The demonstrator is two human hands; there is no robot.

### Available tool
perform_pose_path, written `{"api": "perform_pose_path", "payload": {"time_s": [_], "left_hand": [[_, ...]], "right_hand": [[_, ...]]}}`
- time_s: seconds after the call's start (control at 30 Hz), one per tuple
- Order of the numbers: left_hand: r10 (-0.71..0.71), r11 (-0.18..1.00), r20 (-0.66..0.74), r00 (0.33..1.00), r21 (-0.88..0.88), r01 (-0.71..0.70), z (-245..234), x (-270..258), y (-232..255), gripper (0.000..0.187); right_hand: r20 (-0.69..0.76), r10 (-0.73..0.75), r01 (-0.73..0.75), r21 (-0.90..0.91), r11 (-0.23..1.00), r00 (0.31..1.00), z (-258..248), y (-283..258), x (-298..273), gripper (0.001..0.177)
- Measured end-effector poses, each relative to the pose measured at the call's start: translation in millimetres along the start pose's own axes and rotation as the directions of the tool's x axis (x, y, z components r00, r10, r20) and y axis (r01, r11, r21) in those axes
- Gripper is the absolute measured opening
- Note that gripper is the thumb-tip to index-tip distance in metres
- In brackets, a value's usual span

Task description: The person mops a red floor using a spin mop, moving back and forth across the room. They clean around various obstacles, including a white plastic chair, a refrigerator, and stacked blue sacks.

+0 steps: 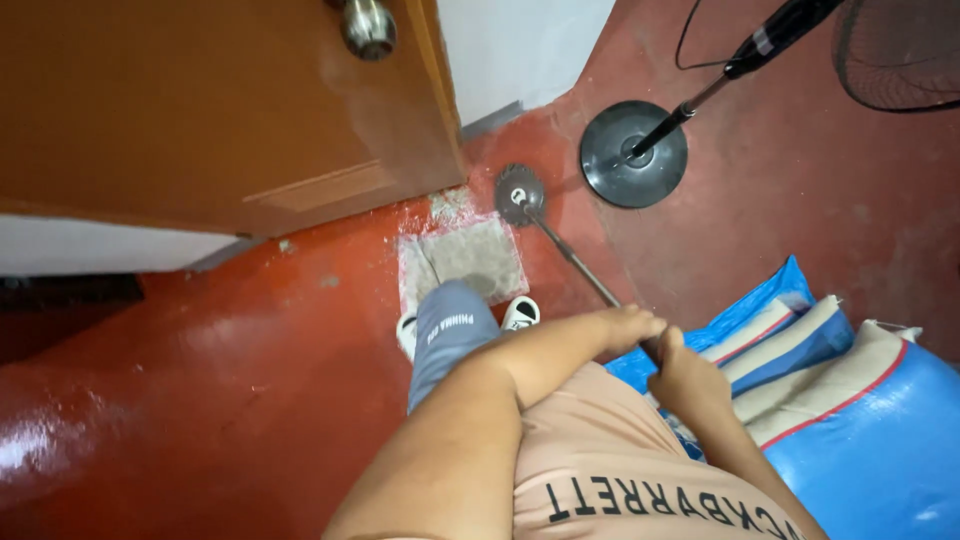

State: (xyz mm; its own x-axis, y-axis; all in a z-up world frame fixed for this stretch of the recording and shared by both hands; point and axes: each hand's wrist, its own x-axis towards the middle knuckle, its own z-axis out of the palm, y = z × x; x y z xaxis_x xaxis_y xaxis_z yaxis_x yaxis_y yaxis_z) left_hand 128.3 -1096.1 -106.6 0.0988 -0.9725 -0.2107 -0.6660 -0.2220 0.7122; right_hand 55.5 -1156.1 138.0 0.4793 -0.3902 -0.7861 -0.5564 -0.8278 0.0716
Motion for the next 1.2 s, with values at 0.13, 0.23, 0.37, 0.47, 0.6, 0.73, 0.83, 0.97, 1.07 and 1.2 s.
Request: {"api": "perform_pose_path", "payload": {"time_s": [0.13, 0.23, 0.37, 0.47, 0.6, 0.73, 0.83, 0.97, 1.07, 1.2], "left_hand": [[-0.077, 0.995, -0.166, 0.983, -0.075, 0.065, 6.4, 34.5, -23.1, 0.030], [-0.174, 0.984, -0.237, 0.956, -0.089, 0.157, -50.5, 24.5, -10.4, 0.036], [-0.216, 0.974, -0.452, 0.865, -0.161, 0.159, -101.5, 16.7, -0.8, 0.042], [-0.254, 0.953, -0.447, 0.858, -0.267, 0.143, -131.9, 13.1, -4.6, 0.030], [-0.308, 0.934, -0.464, 0.831, -0.315, 0.170, -137.6, 18.5, -10.4, 0.032], [-0.281, 0.943, -0.516, 0.809, -0.305, 0.134, -130.3, 36.1, -14.4, 0.033], [-0.249, 0.954, -0.553, 0.795, -0.280, 0.105, -118.3, 49.8, -15.8, 0.034], [-0.379, 0.896, -0.406, 0.832, -0.385, 0.221, -150.6, 24.5, 11.9, 0.032], [-0.341, 0.916, -0.448, 0.827, -0.357, 0.185, -143.6, 34.7, -1.8, 0.034], [-0.322, 0.918, -0.474, 0.820, -0.369, 0.147, -151.6, 20.1, 6.1, 0.034]], "right_hand": [[-0.086, -0.063, 0.061, -0.022, 0.998, 0.994, -51.3, -12.2, 1.3, 0.039], [-0.119, -0.084, 0.079, -0.052, 0.996, 0.989, -93.5, -25.8, 4.5, 0.045], [-0.113, -0.133, 0.117, -0.138, 0.984, 0.985, -129.0, -35.0, 30.8, 0.053], [-0.185, -0.160, 0.141, -0.112, 0.984, 0.970, -151.1, -54.6, 22.1, 0.055], [-0.176, -0.192, 0.168, -0.142, 0.975, 0.965, -166.9, -62.2, 25.2, 0.050], [-0.178, -0.173, 0.151, -0.128, 0.980, 0.969, -172.0, -58.5, 24.4, 0.052], [-0.181, -0.167, 0.142, -0.144, 0.979, 0.969, -169.5, -51.3, 27.7, 0.054], [-0.198, -0.166, 0.138, -0.144, 0.980, 0.966, -167.8, -47.4, 31.0, 0.049], [-0.189, -0.165, 0.138, -0.145, 0.980, 0.968, -172.8, -52.6, 31.4, 0.047], [-0.170, -0.140, 0.116, -0.143, 0.983, 0.975, -174.9, -60.4, 19.3, 0.049]]}}
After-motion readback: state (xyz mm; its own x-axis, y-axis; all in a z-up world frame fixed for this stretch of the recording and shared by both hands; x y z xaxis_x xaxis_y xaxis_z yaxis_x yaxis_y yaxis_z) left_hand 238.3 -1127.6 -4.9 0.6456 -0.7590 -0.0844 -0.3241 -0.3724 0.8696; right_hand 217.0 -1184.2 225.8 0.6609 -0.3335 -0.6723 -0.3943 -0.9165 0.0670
